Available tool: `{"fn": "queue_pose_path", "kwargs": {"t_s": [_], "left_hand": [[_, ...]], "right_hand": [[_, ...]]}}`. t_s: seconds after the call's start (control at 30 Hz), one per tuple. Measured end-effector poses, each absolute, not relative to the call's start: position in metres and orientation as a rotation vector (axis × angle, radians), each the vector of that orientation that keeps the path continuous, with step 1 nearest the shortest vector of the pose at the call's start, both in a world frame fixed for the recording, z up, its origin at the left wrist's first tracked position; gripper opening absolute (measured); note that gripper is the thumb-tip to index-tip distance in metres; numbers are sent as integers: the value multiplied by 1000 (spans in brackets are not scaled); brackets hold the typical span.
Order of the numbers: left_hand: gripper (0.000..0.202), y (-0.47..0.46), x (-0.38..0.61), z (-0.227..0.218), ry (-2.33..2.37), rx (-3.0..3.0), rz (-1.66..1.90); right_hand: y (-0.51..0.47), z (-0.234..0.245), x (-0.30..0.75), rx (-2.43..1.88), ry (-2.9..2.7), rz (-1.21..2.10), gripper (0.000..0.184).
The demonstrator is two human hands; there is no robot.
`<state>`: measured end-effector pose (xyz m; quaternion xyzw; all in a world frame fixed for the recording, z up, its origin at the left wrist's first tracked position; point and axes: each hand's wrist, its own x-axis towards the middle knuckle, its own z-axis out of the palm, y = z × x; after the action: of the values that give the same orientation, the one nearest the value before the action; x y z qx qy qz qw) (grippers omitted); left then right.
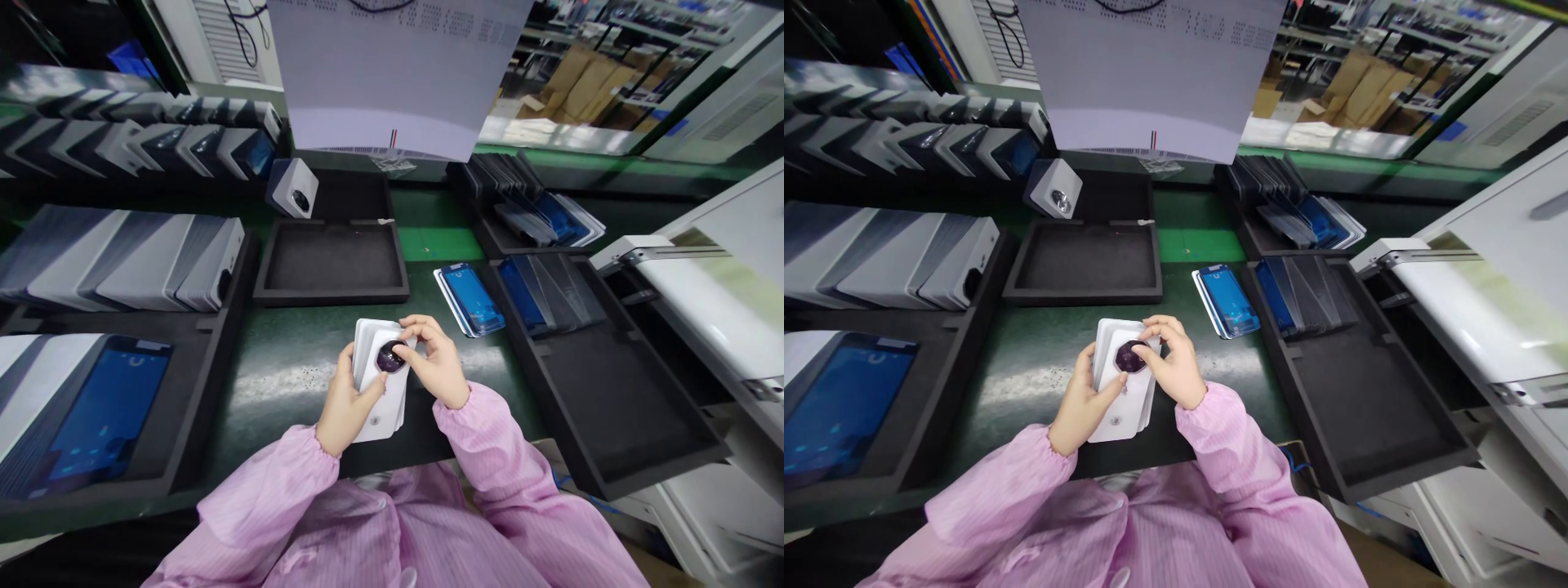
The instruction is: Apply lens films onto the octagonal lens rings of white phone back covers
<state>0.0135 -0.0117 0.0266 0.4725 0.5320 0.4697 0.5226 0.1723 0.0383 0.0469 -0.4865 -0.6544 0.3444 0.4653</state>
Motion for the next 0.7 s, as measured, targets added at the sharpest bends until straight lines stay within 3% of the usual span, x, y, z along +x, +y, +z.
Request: {"fn": "queue_pose_path", "kwargs": {"t_s": [0.23, 0.5, 0.7], "left_hand": [[55, -13, 14, 27, 1280, 1116, 1105], [53, -8, 14, 28, 1180, 913, 1160], [50, -3, 10, 30, 1219, 786, 1154]], "right_hand": [[38, 52, 175, -1180, -1704, 760, 6], [30, 48, 166, -849, -2033, 93, 11], [24, 40, 159, -565, -2113, 106, 23]]}}
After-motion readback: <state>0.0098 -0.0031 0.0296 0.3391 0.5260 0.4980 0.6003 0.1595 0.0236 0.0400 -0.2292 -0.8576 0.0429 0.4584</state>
